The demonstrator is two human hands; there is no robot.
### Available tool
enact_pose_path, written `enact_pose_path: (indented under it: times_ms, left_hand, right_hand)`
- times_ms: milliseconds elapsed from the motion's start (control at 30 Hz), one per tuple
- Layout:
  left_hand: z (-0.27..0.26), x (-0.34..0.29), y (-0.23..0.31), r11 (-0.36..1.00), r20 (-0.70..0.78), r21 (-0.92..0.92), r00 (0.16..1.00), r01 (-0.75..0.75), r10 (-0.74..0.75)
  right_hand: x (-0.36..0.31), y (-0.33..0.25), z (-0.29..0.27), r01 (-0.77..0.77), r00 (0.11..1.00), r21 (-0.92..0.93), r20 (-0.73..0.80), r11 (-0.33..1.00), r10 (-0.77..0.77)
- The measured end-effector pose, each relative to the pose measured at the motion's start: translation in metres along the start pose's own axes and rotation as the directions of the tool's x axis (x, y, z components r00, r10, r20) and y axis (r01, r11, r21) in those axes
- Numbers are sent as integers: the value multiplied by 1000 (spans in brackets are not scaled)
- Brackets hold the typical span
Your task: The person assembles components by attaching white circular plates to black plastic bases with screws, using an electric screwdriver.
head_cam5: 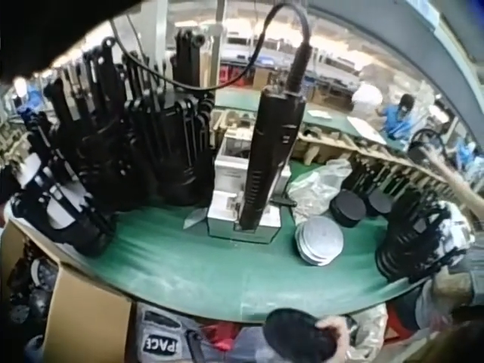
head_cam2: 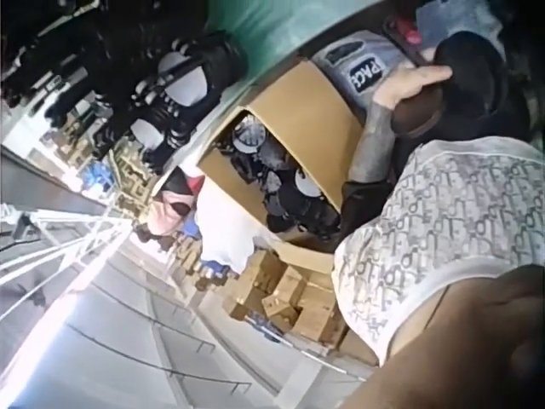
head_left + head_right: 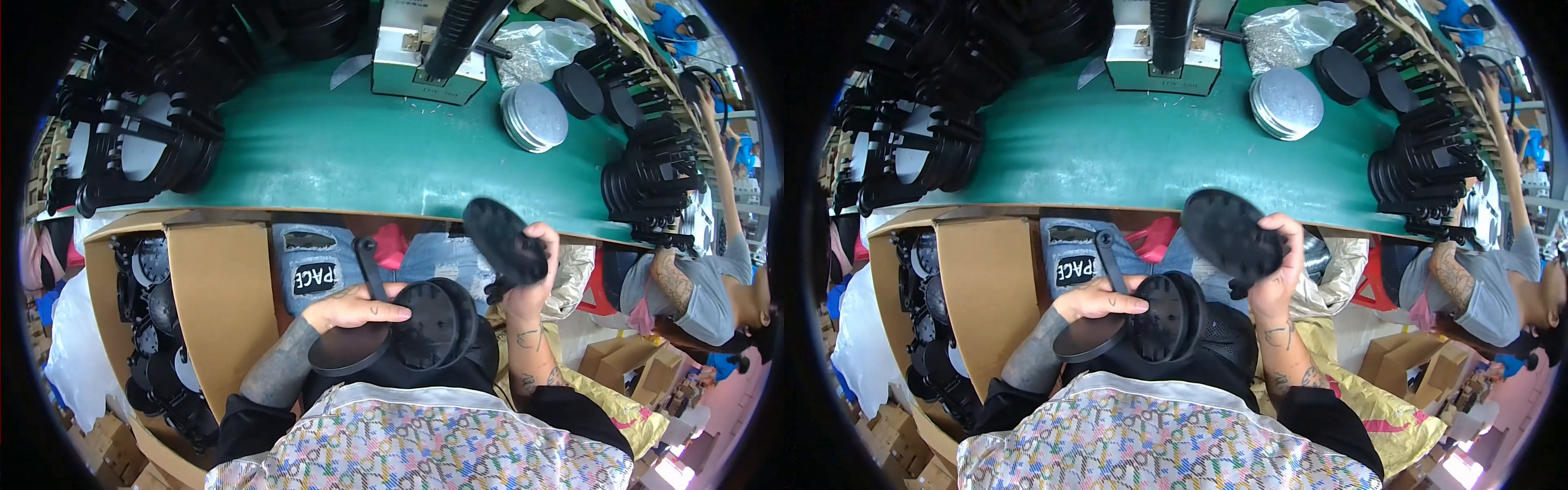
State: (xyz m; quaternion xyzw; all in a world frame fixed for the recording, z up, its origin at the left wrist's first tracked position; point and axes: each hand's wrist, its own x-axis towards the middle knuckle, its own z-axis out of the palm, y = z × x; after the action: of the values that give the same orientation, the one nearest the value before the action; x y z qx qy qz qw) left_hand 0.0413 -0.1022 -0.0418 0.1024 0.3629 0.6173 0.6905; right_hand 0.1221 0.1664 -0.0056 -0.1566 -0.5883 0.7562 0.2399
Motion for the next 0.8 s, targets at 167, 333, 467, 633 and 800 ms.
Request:
enact_pose_path:
  times_ms: [167, 333, 467, 633, 800]
  left_hand:
    - [9, -8, 4, 969, -238, -206, 967, -137, 87]
    - [27, -15, 35, 875, -420, -392, 902, -282, 103]
    - [24, -25, 52, 874, -501, -373, 861, -310, 92]
    - [18, -35, 47, 709, -557, -415, 775, -570, 297]
    - [13, -40, 51, 802, -726, -270, 659, -534, 195]
  right_hand:
    - [28, -14, 4, 396, 868, -861, 238, 318, -435]
    - [30, -9, 10, 439, 840, -884, 342, 158, -421]
    - [22, -32, 31, 362, 882, -592, 468, 720, -58]
    - [18, -11, 78, 14, 785, -436, 562, 900, 261]
    - [29, 3, 94, -156, 841, -299, 460, 941, 286]
